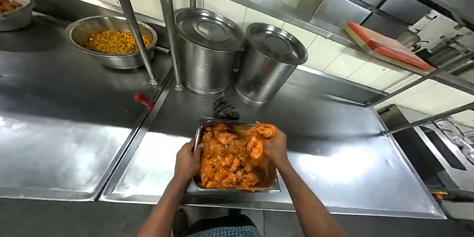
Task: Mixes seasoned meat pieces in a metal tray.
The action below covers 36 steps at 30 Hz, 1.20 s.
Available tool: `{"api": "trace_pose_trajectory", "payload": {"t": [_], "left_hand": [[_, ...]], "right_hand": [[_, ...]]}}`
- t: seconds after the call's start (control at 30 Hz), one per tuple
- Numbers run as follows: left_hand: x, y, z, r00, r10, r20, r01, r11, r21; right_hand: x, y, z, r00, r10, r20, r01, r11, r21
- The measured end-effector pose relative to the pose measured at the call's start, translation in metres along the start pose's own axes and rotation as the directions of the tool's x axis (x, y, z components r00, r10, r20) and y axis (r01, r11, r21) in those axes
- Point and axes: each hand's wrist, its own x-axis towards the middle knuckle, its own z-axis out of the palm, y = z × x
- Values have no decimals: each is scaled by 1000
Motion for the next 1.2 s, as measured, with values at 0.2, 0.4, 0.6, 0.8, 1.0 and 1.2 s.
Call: {"api": "trace_pose_trajectory", "payload": {"t": [0.2,0.4,0.6,0.8,1.0,1.2], "left_hand": [[1,1,1,999,-24,-24,25,1000,6],[5,1,-1,999,-34,-11,34,999,8],[4,4,-2,999,-30,19,28,996,84],[7,6,-3,999,-8,43,2,990,141],[7,7,-3,1000,-17,17,15,993,120],[7,8,-2,1000,-27,-8,28,994,106]], "right_hand": [[-12,19,10,973,-162,-163,160,987,-24],[17,17,20,770,69,634,307,832,-463],[-15,32,73,324,85,942,743,593,-309],[4,62,64,696,66,715,521,639,-566],[28,25,9,961,16,278,65,958,-280],[7,20,-9,985,-156,-68,143,976,-165]]}}
